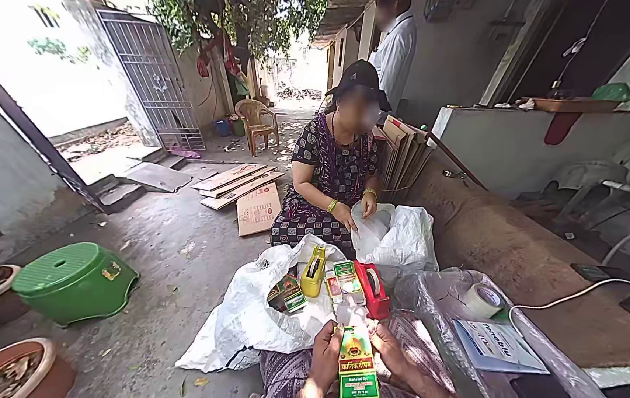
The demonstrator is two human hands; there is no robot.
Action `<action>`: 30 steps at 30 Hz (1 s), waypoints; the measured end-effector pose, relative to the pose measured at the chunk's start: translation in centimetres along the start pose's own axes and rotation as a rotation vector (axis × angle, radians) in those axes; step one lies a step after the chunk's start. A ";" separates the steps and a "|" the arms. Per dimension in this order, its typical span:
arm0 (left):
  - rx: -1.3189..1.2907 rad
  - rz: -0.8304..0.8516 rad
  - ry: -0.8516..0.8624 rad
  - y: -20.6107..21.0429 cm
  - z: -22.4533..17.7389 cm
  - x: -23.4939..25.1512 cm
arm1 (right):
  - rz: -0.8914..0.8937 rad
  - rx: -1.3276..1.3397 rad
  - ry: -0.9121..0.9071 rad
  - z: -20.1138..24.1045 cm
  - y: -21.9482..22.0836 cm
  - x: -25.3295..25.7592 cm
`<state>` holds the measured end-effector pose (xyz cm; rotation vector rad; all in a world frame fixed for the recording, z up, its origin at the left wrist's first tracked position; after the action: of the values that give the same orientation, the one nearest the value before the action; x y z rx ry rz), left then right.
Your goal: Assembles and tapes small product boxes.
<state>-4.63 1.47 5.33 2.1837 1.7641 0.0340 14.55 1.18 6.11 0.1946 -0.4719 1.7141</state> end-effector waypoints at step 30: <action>-0.229 -0.112 -0.119 -1.1 -1.5 0.4 | 0.073 -0.283 -0.148 3.0 0.8 6.0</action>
<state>-5.93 2.36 6.33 1.8855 1.7218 0.0740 12.19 5.20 10.97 0.0999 -0.8331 1.6888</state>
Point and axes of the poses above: each hand's wrist, its own x-axis towards the middle knuckle, its own y-axis out of the palm, z = x × y, the point moved 2 cm from there along x, towards the middle knuckle, and after that the axes turned 15 degrees about -y, right-handed, at the moved point
